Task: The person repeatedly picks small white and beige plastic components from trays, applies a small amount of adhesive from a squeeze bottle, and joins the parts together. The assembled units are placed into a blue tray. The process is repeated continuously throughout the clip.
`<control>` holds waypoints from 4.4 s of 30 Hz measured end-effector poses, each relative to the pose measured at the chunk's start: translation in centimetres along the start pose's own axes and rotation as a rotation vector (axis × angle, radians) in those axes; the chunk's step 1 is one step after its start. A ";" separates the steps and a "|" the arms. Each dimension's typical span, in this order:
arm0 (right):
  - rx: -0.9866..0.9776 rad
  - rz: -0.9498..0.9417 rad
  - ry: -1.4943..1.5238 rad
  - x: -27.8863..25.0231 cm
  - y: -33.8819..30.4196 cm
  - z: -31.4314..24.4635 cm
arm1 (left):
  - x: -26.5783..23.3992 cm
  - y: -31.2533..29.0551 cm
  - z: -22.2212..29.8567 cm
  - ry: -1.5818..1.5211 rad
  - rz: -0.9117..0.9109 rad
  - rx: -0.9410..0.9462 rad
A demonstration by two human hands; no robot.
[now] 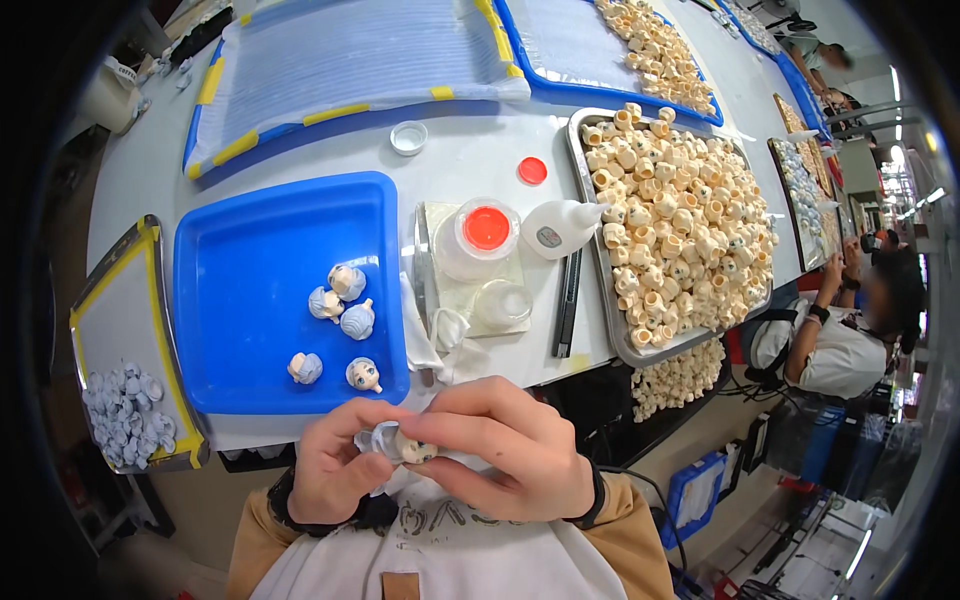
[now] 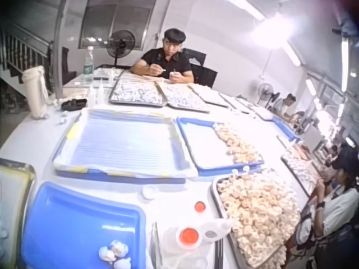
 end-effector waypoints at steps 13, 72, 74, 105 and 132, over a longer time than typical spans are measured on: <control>0.143 0.405 -0.500 -5.0 0.8 1.4 | -0.7 0.3 0.1 -0.401 0.027 -0.089; -0.334 -0.098 -0.375 1.7 1.4 -1.1 | -0.3 0.0 2.2 0.566 0.024 0.191; -0.352 -0.001 -0.433 2.1 1.5 -1.7 | -0.2 -0.2 2.1 0.384 0.007 0.166; -0.163 -0.005 -0.627 2.8 1.1 1.0 | -3.4 -2.1 2.6 -0.627 0.725 0.342; 0.113 0.589 -0.180 -8.1 -2.8 2.6 | -1.3 -1.2 0.7 0.021 -0.027 0.217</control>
Point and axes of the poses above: each hand's wrist, its own y-axis towards the middle knuckle, its own x-axis out of the palm, z = x × y, the point moved 4 cm from there along y, towards the middle knuckle, and after that the axes turned 5 degrees about x, right-handed, at the moved point
